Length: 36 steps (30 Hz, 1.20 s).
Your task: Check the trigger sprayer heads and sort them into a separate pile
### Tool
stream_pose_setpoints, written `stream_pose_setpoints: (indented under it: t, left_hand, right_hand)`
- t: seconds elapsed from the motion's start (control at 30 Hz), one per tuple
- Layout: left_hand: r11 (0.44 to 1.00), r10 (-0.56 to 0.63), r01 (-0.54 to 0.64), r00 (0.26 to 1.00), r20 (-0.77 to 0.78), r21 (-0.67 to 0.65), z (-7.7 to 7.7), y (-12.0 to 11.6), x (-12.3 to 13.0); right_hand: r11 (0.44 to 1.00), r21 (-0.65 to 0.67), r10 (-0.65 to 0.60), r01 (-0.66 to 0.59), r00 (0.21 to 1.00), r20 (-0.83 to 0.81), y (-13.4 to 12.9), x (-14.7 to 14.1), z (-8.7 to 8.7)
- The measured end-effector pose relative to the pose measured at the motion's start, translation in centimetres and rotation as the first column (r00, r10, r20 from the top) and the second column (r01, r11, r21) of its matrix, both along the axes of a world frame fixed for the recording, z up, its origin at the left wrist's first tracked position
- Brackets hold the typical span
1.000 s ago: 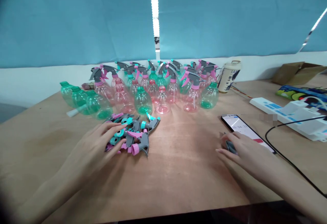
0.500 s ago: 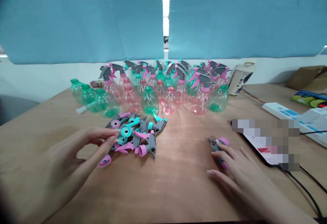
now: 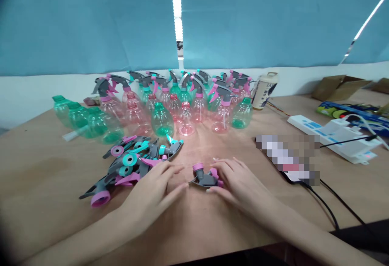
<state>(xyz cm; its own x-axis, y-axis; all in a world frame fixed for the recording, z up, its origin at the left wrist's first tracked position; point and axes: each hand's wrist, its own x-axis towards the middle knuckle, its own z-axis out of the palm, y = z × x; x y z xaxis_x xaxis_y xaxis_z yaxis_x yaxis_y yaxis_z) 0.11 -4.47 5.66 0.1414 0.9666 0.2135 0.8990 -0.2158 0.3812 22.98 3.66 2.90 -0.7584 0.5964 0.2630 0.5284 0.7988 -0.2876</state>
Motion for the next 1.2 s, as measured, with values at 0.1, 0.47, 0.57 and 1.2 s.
stream_pose_setpoints:
  t: [0.1,0.47,0.57,1.2]
  left_hand:
    - [0.998,-0.012,0.006,0.995,-0.101,-0.056,-1.1,1.7,1.9]
    - [0.997,0.001,0.015,0.978,0.21,-0.074,-2.9,3.1,3.4]
    - [0.998,-0.041,0.062,0.896,0.443,-0.033,-2.3,3.1,3.7]
    - [0.991,-0.126,0.087,0.848,0.515,0.099,-3.9,5.7,3.0]
  right_hand:
    - [0.999,0.043,0.021,-0.021,1.0,-0.016,0.5,-1.0,-1.0]
    - [0.973,0.122,0.222,-0.198,0.948,-0.227,4.0,-2.5,-2.8]
    - [0.958,0.207,0.258,-0.2,0.915,-0.311,4.5,-2.6,-3.1]
    - [0.953,0.29,0.206,-0.083,0.881,-0.426,4.1,-3.1,-2.6]
